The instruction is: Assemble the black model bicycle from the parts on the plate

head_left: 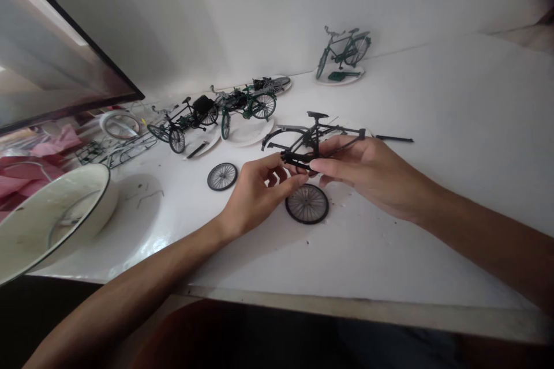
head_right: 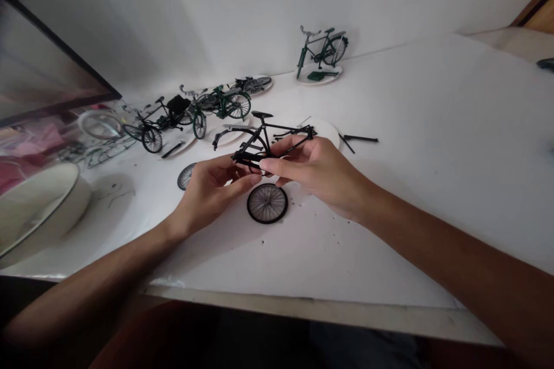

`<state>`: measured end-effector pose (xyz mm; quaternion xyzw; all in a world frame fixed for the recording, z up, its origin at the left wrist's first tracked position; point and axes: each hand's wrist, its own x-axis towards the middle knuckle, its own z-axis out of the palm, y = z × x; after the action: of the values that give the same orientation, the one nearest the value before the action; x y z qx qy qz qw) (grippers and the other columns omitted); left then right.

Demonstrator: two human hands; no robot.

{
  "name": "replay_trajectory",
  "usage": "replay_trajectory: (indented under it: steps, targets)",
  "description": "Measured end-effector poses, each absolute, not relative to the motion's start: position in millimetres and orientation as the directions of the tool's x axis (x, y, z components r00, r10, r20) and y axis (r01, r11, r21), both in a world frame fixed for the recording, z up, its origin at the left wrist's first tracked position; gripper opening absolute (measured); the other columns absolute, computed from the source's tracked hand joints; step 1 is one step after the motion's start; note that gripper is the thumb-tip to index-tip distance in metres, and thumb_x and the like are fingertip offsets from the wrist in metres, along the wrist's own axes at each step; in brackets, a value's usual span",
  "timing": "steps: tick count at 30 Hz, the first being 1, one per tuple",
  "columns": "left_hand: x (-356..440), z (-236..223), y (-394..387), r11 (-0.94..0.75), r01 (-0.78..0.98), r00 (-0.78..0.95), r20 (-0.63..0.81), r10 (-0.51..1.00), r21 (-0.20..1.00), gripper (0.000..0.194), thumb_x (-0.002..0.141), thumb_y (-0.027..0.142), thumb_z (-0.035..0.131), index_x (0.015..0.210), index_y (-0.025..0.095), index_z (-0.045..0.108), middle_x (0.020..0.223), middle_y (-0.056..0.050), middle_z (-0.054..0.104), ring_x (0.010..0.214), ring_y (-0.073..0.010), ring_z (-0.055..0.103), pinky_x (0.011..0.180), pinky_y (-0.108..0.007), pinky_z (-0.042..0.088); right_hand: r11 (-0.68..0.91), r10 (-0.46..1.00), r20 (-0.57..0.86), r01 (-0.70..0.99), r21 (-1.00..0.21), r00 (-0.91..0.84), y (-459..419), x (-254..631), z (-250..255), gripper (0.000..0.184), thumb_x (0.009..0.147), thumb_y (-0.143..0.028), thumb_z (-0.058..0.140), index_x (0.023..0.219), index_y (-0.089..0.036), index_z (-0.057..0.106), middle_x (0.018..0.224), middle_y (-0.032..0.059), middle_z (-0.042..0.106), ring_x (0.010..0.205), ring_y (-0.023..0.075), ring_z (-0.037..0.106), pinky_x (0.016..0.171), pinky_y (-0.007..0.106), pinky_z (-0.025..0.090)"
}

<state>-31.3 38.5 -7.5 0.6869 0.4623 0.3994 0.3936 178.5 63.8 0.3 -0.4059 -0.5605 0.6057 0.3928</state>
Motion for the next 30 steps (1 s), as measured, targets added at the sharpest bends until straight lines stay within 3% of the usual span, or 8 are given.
replay_trajectory:
  steps: [4,9,12,16,19,23,26,30]
  targets:
    - [-33,-3,38,-0.213,0.234,0.275,0.145,0.950,0.949,0.021,0.092,0.035,0.071,0.095,0.015,0.071,0.094,-0.006,0.071,0.079,-0.0129,0.060,0.070,-0.026,0.047,-0.055,0.946,-0.031,-0.068,-0.996,-0.323,65,179,2,0.031,0.077,-0.038,0.085,0.099,-0.020,0.070,0.103,0.0062,0.075,0.094,0.0209,0.070,0.076,0.032,0.060]
    - [-32,2,34,-0.164,0.137,0.264,0.124,0.957,0.977,0.017,0.091,0.031,0.073,0.091,0.015,0.067,0.086,-0.004,0.070,0.075,-0.0112,0.062,0.069,-0.023,0.051,-0.022,0.982,-0.030,0.045,-0.999,-0.184,69,189,11,0.044,0.078,-0.040,0.084,0.115,-0.023,0.066,0.107,0.0067,0.073,0.091,0.0213,0.071,0.076,0.035,0.061]
    - [-31,5,32,-0.140,0.114,0.274,0.104,0.956,0.984,0.018,0.092,0.032,0.072,0.092,0.013,0.070,0.085,-0.006,0.073,0.075,-0.0118,0.065,0.070,-0.023,0.055,0.166,0.982,0.131,0.278,-0.946,-0.139,67,194,20,0.036,0.081,-0.042,0.080,0.109,-0.024,0.067,0.113,0.0066,0.072,0.096,0.0234,0.070,0.079,0.037,0.059]
    - [-30,4,31,-0.122,0.042,0.263,0.107,0.959,0.992,0.022,0.091,0.033,0.075,0.094,0.011,0.073,0.086,-0.008,0.076,0.076,-0.0143,0.071,0.068,-0.025,0.061,0.454,0.890,0.391,0.543,-0.706,-0.236,52,188,28,0.020,0.089,-0.041,0.071,0.102,-0.026,0.070,0.113,0.0059,0.071,0.101,0.0258,0.067,0.086,0.041,0.054]
    - [-30,3,32,-0.114,-0.024,0.274,0.116,0.955,0.993,0.020,0.089,0.031,0.076,0.092,0.012,0.075,0.082,-0.006,0.077,0.074,-0.0143,0.073,0.065,-0.024,0.062,0.598,0.800,0.486,0.537,-0.595,-0.352,38,182,29,0.014,0.090,-0.037,0.070,0.101,-0.028,0.071,0.113,0.0048,0.071,0.107,0.0280,0.067,0.091,0.042,0.053]
    - [-30,3,31,-0.106,-0.006,0.276,0.104,0.955,0.994,0.018,0.088,0.029,0.078,0.093,0.012,0.076,0.084,-0.006,0.077,0.071,-0.0138,0.072,0.065,-0.024,0.063,0.633,0.773,0.483,0.546,-0.549,-0.411,33,179,23,0.015,0.091,-0.038,0.069,0.103,-0.029,0.071,0.113,0.0029,0.072,0.099,0.0261,0.069,0.083,0.040,0.055]
    - [-30,2,30,-0.104,0.027,0.287,0.092,0.954,0.994,0.022,0.088,0.032,0.077,0.096,0.012,0.076,0.085,-0.007,0.077,0.075,-0.0169,0.074,0.066,-0.027,0.063,0.633,0.773,0.486,0.552,-0.543,-0.408,37,180,18,0.011,0.091,-0.031,0.067,0.101,-0.030,0.072,0.108,0.0020,0.074,0.090,0.0232,0.069,0.076,0.037,0.054]
    - [-32,2,27,-0.202,0.152,0.240,0.162,0.957,0.967,0.023,0.086,0.036,0.079,0.091,0.014,0.071,0.088,-0.006,0.073,0.071,-0.0128,0.066,0.059,-0.023,0.055,0.634,0.772,0.498,0.537,-0.557,-0.394,41,180,17,0.014,0.087,-0.023,0.070,0.101,-0.028,0.072,0.098,0.0006,0.074,0.075,0.0184,0.066,0.067,0.033,0.051]
